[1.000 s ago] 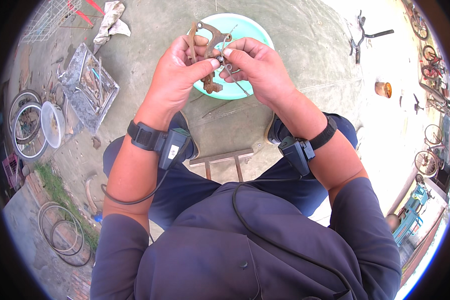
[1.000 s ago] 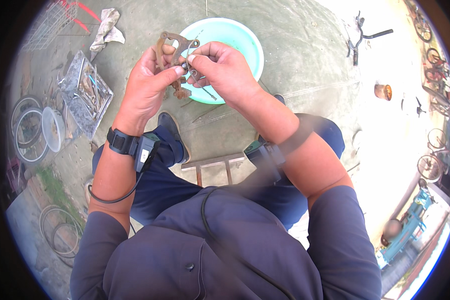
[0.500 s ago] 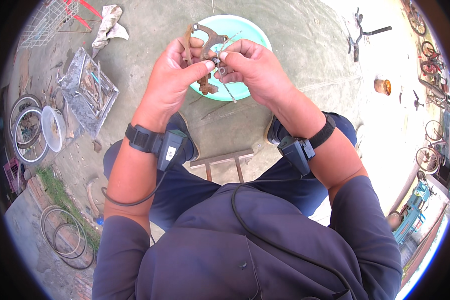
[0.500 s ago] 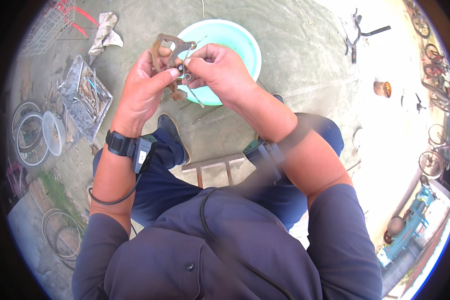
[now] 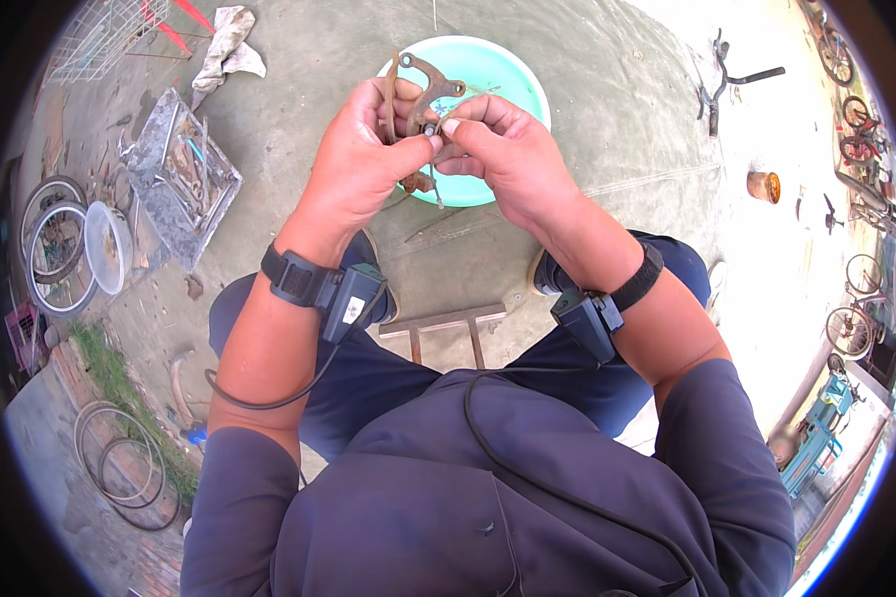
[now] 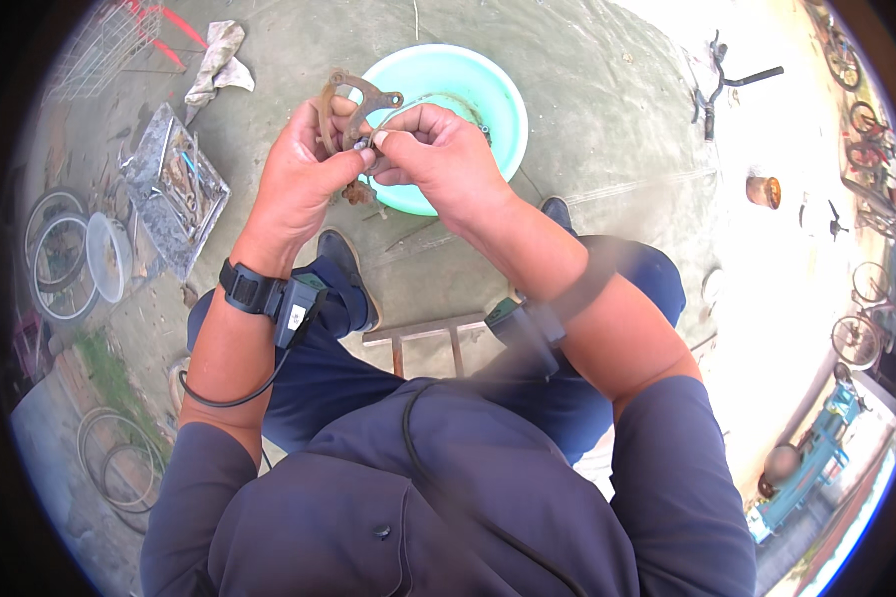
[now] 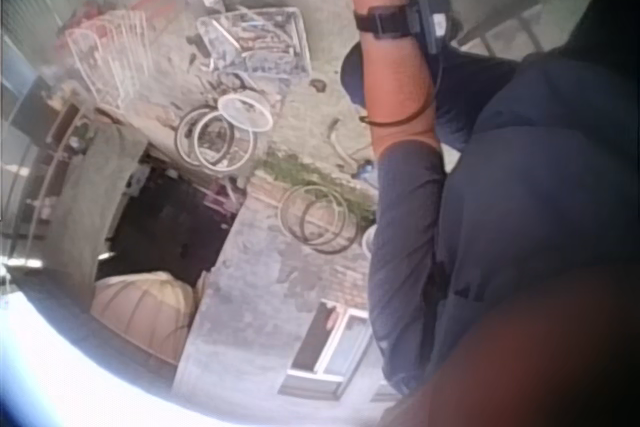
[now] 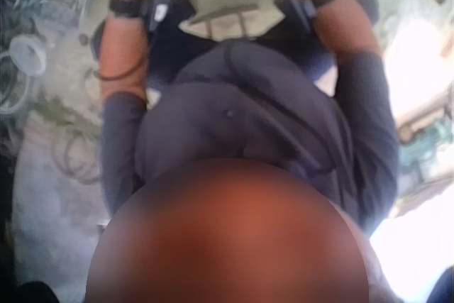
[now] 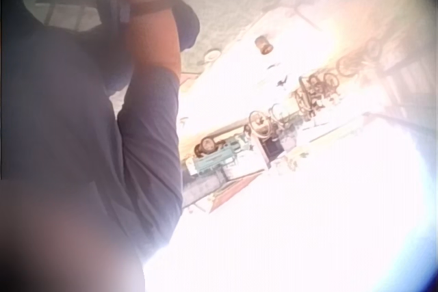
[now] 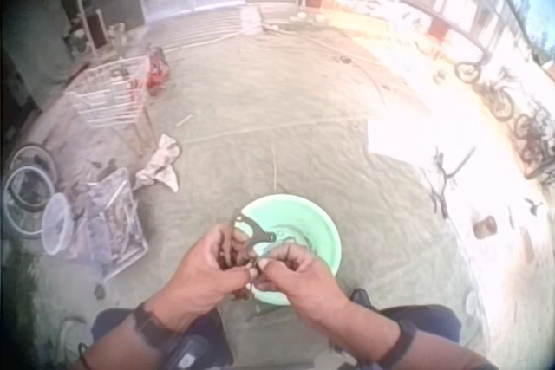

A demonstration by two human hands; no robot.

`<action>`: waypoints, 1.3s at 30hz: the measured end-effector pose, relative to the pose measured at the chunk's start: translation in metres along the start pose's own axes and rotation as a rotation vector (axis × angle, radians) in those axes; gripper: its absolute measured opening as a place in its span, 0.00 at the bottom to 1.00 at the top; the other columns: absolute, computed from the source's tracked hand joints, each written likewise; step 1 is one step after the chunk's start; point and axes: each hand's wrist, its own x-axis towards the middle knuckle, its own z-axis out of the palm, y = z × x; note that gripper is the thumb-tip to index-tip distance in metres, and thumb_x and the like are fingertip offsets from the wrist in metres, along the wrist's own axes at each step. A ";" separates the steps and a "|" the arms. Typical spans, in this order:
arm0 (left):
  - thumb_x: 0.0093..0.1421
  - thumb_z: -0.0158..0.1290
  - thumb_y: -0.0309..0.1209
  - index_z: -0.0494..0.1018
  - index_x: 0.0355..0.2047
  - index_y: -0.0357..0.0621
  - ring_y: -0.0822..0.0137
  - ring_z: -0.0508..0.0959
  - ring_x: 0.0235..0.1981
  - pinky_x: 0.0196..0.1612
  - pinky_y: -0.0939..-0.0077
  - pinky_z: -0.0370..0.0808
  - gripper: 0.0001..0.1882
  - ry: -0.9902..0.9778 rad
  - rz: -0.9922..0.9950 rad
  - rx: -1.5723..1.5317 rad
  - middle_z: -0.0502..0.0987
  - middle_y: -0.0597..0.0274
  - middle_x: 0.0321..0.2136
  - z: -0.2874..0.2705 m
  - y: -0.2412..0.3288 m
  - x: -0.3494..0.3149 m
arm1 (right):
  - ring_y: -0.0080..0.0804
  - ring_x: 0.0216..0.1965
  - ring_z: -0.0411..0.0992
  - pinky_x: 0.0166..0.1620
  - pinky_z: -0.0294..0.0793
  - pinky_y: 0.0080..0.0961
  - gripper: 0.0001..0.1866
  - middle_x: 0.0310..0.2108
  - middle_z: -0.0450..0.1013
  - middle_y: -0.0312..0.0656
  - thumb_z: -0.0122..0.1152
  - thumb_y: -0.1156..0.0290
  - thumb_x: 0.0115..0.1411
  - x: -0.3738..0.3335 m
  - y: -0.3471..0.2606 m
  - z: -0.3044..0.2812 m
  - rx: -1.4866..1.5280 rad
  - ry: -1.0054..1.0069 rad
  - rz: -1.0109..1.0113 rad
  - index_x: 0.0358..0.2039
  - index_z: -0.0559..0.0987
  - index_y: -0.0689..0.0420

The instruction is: The person assembles small metal parts by hand, inserting pins and washers into a curved bracket and a separate U-shaped piece. The person repeatedly picks parts from a green basin, aligns them, and secures them with pins.

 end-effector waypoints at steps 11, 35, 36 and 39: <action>0.54 0.60 0.23 0.66 0.48 0.37 0.73 0.78 0.32 0.27 0.78 0.78 0.22 -0.007 -0.020 0.028 0.76 0.61 0.36 0.002 0.006 -0.004 | 0.30 0.37 0.80 0.40 0.81 0.22 0.13 0.39 0.78 0.44 0.65 0.69 0.62 -0.002 -0.006 0.003 -0.008 -0.010 0.009 0.41 0.74 0.62; 0.65 0.53 0.23 0.70 0.50 0.37 0.67 0.79 0.44 0.43 0.72 0.80 0.13 -0.015 0.005 -0.145 0.79 0.56 0.45 -0.004 -0.003 -0.004 | 0.35 0.36 0.80 0.39 0.82 0.28 0.10 0.35 0.78 0.45 0.66 0.72 0.62 0.008 -0.019 -0.017 0.072 0.091 -0.117 0.37 0.73 0.61; 0.65 0.53 0.23 0.70 0.50 0.37 0.66 0.79 0.44 0.44 0.71 0.79 0.13 -0.013 -0.001 -0.144 0.79 0.55 0.44 -0.004 -0.003 -0.003 | 0.35 0.36 0.80 0.39 0.82 0.27 0.11 0.35 0.78 0.45 0.66 0.72 0.62 0.009 -0.022 -0.018 0.073 0.104 -0.125 0.38 0.73 0.61; 0.64 0.53 0.23 0.71 0.49 0.37 0.64 0.80 0.45 0.47 0.70 0.78 0.13 -0.006 -0.023 -0.159 0.80 0.54 0.44 -0.007 -0.003 -0.003 | 0.36 0.35 0.81 0.39 0.82 0.26 0.10 0.36 0.78 0.46 0.66 0.73 0.62 0.011 -0.027 -0.020 0.073 0.138 -0.158 0.38 0.73 0.62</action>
